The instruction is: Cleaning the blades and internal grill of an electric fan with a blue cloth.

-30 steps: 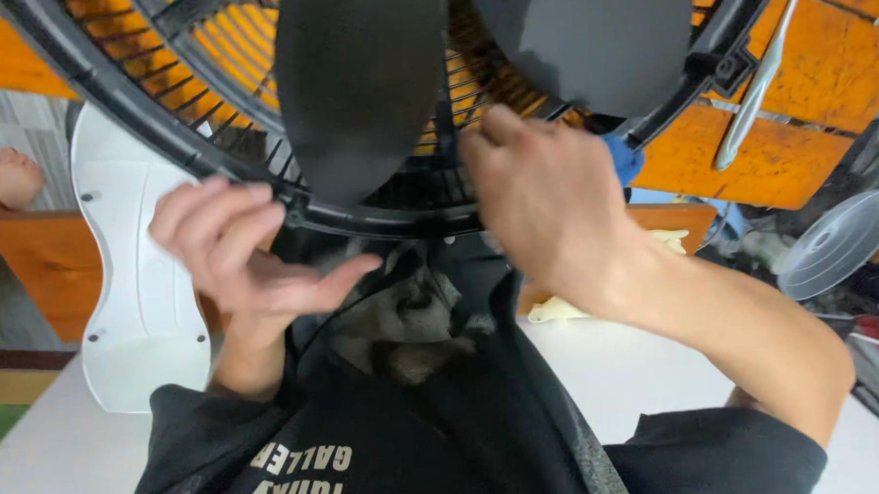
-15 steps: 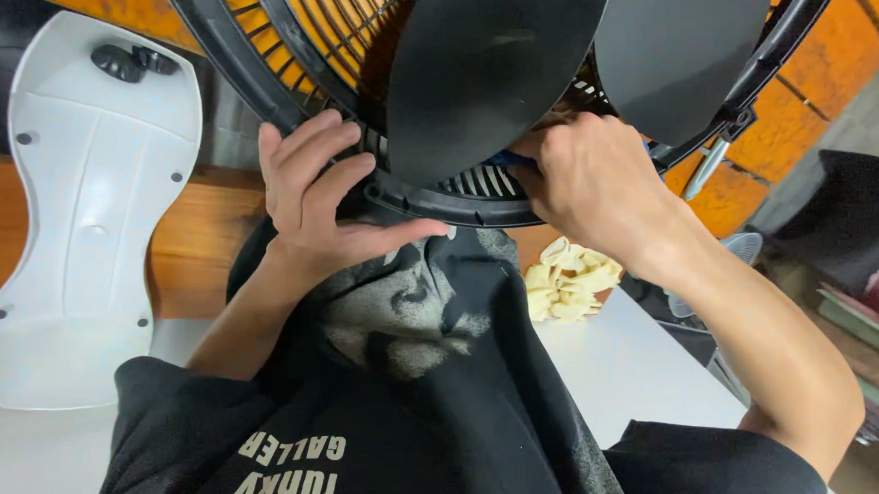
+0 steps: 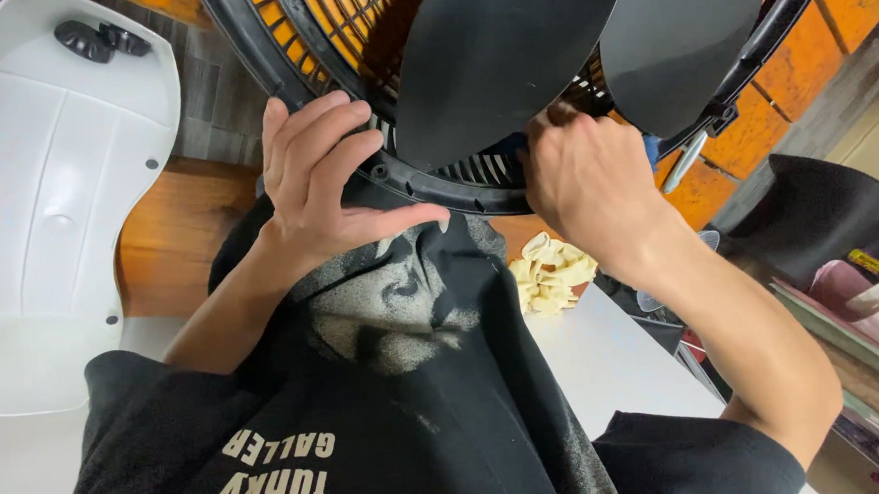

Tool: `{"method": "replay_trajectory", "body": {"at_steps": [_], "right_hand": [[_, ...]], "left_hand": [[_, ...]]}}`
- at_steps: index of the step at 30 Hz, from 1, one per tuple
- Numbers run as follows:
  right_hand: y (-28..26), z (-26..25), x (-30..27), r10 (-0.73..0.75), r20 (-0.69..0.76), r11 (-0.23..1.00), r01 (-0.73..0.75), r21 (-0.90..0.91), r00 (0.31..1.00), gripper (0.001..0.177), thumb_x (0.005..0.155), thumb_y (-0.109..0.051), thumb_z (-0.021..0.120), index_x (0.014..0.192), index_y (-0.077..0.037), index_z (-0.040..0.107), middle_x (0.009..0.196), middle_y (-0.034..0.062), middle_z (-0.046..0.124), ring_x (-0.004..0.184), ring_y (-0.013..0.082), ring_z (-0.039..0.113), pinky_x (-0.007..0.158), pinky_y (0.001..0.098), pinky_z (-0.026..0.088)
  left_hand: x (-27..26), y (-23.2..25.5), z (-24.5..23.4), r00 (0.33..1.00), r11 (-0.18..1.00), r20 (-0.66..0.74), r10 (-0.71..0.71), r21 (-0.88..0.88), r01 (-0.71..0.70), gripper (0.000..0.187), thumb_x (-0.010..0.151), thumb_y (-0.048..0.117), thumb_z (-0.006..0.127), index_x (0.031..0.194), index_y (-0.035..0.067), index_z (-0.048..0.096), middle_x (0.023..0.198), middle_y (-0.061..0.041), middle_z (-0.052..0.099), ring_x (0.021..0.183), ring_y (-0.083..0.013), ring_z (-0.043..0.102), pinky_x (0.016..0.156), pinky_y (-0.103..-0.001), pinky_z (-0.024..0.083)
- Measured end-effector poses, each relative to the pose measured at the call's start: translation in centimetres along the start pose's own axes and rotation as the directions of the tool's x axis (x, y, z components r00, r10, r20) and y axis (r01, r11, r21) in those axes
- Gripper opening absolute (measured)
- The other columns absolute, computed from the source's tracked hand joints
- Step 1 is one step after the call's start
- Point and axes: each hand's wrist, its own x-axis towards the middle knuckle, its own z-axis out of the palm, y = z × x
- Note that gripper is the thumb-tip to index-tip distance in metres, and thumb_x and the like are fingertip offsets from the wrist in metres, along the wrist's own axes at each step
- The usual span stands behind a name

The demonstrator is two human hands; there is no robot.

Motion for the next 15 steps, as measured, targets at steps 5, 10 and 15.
{"method": "replay_trajectory", "body": {"at_steps": [5,10,15], "right_hand": [[-0.3,-1.2,0.5,0.101,0.102,0.987,-0.087,-0.133,0.99,0.033,0.113,-0.02,0.052,0.082,-0.01,0.058,0.069,-0.0003,0.052,0.046,0.011,0.037,0.039,0.0299,0.034],[0.0,-0.5,0.4,0.012,-0.254,0.996,0.01,0.087,0.967,0.021,0.092,-0.021,0.072,0.078,-0.008,0.065,0.083,0.0113,0.063,0.052,0.0303,0.06,0.04,0.04,0.041],[-0.6,-2.2,0.8,-0.02,0.073,0.969,0.002,0.248,0.997,0.036,0.098,-0.039,0.064,0.087,-0.005,0.066,0.079,0.022,0.07,0.069,0.0508,0.066,0.057,0.0572,0.051]], "left_hand": [[0.2,-0.1,0.2,1.0,1.0,-0.014,0.02,-0.001,-0.02,0.093,0.078,0.087,0.099,0.104,0.002,0.071,0.111,-0.017,0.074,0.106,-0.0361,0.076,0.125,-0.047,0.025],[0.3,-0.2,0.1,1.0,1.0,-0.001,0.025,-0.005,-0.025,0.091,0.081,0.085,0.097,0.105,0.002,0.071,0.112,-0.017,0.072,0.107,-0.0362,0.075,0.124,-0.048,0.026],[0.4,0.0,-0.4,0.997,0.999,0.073,-0.03,-0.024,0.032,0.086,0.083,0.081,0.1,0.11,0.005,0.072,0.118,-0.016,0.073,0.113,-0.0349,0.073,0.125,-0.046,0.022]]}}
